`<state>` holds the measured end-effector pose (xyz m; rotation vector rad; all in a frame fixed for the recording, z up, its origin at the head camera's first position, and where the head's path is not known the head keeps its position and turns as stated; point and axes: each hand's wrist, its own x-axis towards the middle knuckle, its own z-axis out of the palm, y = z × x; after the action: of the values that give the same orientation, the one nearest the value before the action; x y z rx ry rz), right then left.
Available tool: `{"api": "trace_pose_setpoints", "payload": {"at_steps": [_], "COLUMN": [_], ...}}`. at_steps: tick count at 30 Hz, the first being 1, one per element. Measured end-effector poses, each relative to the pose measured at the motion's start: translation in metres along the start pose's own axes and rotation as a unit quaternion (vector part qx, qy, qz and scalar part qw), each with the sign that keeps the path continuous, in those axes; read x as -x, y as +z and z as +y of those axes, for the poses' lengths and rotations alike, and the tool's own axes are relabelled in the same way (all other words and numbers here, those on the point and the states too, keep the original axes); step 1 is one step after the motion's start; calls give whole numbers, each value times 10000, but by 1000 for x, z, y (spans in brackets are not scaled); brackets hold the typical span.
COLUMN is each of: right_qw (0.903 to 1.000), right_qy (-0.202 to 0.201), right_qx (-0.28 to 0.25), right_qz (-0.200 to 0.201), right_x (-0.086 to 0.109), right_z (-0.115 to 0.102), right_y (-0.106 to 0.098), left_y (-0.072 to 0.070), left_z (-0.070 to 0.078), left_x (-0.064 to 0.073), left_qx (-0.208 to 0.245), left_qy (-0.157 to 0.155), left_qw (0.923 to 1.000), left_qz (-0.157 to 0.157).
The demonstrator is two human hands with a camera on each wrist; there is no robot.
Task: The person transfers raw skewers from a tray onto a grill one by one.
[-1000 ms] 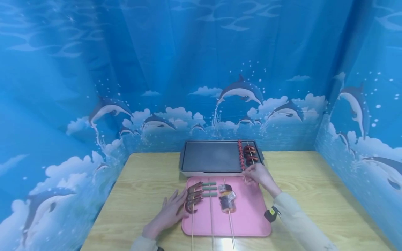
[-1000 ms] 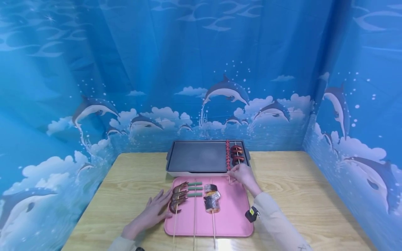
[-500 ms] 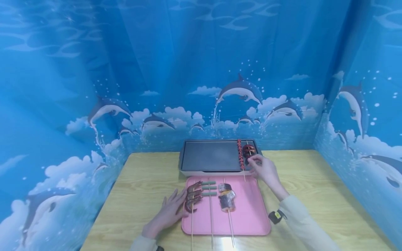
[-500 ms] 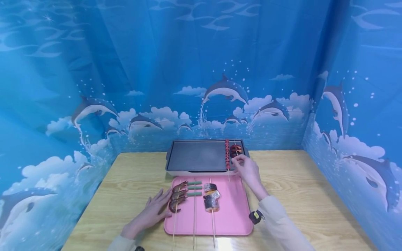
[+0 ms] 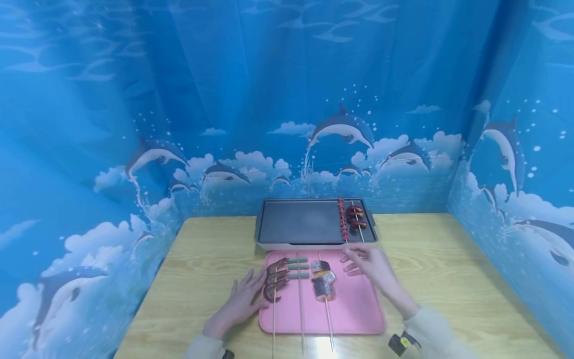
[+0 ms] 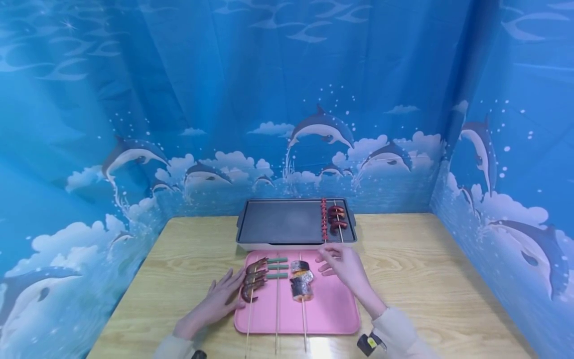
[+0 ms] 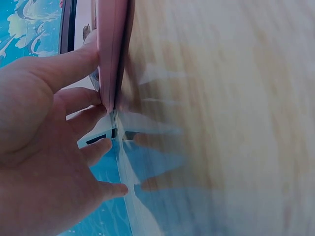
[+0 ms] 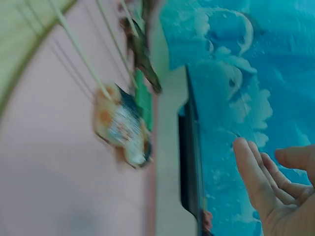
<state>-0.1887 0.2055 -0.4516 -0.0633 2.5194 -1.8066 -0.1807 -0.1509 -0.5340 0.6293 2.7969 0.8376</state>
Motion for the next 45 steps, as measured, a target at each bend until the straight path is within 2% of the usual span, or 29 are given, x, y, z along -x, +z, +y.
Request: {"api": "trace_pose_setpoints", "payload": {"at_steps": [8, 16, 22, 31, 39, 45], "right_qw": [9938, 9859, 9842, 9812, 9760, 9747], "right_qy": [-151, 418, 310, 647, 823, 689], "right_qx": [527, 347, 416, -152, -606, -798], "right_qz": [-962, -1585, -1696, -1810, -1921, -1971], "right_x": [26, 49, 50, 48, 53, 62], "right_z": [33, 59, 67, 71, 67, 60], "right_y": [21, 43, 53, 57, 53, 49], "left_y": [0, 1, 0, 0, 1, 1], "left_z": [-1, -1, 0, 0, -1, -1], "left_x": [-1, -1, -1, 0, -1, -1], "left_qx": [-9, -1, 4, 8, 16, 3], "left_qy": [39, 22, -25, -60, -54, -47], "left_qw": [10000, 10000, 10000, 10000, 10000, 10000], "left_qz": [27, 15, 3, -8, 0, 4]}}
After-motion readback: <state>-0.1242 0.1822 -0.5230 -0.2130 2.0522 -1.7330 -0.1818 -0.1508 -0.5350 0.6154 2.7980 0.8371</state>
